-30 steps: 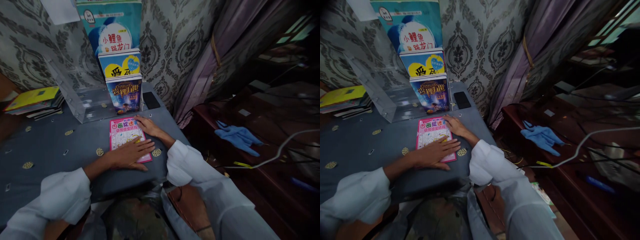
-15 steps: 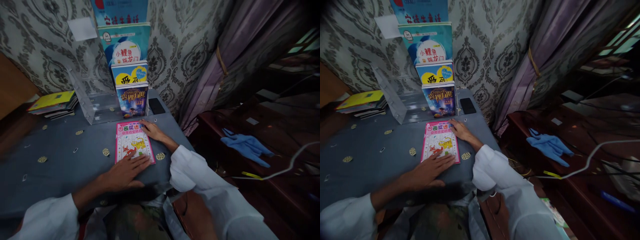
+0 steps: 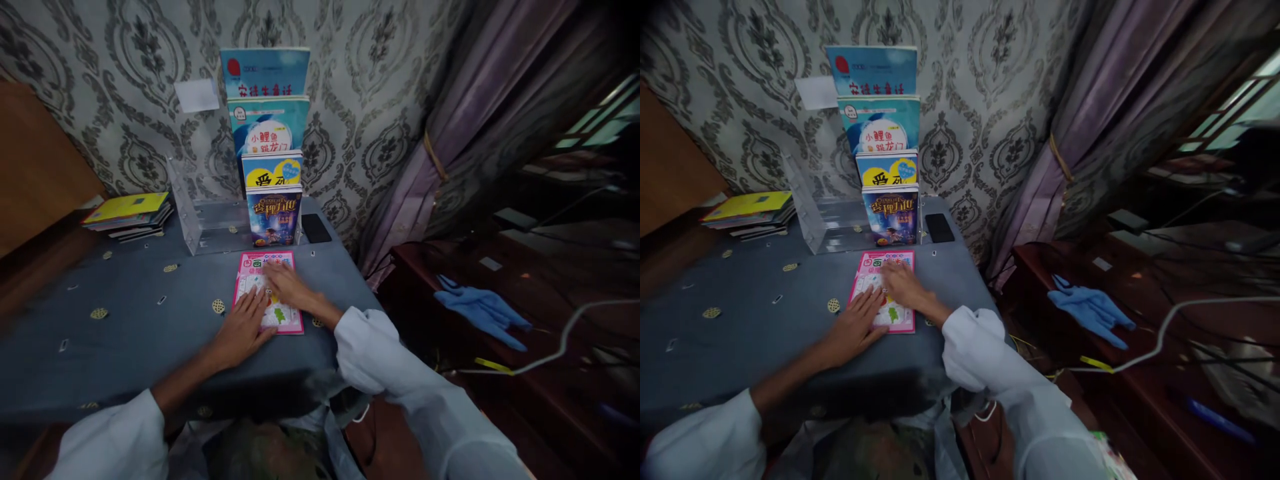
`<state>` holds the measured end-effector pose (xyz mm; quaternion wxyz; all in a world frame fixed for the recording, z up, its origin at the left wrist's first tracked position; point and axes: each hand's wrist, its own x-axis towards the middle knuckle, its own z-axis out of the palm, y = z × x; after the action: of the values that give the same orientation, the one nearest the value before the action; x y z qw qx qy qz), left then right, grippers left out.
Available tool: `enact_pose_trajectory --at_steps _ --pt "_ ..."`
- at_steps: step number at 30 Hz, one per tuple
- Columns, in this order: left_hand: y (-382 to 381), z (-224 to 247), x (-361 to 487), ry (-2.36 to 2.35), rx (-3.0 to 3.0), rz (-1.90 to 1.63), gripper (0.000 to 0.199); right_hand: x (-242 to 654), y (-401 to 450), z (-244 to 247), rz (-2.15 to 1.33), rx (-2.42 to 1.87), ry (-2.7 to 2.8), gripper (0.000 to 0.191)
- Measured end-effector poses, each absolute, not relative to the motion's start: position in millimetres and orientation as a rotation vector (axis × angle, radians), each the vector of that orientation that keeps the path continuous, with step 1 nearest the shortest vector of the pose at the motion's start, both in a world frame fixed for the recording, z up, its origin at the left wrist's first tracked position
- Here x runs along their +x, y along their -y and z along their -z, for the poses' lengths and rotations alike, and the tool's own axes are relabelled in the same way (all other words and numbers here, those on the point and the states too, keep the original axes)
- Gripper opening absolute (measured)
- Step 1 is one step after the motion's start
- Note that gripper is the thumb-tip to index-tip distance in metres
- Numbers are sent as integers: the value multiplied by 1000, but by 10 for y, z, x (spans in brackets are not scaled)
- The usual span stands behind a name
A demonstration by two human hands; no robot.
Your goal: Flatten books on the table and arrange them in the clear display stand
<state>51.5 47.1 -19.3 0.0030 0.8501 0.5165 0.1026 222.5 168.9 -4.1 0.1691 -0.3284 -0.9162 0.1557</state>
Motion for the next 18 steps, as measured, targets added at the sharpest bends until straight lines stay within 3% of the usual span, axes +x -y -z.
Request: enact_pose_trajectory --at_steps 6,18 --pt "-459 239 555 -1626 2702 -415 69 1896 -1566 85 -633 -749 2655 46" --pt "-495 359 534 -1667 2668 -432 74 2256 -1683 103 -288 -1466 2396 59"
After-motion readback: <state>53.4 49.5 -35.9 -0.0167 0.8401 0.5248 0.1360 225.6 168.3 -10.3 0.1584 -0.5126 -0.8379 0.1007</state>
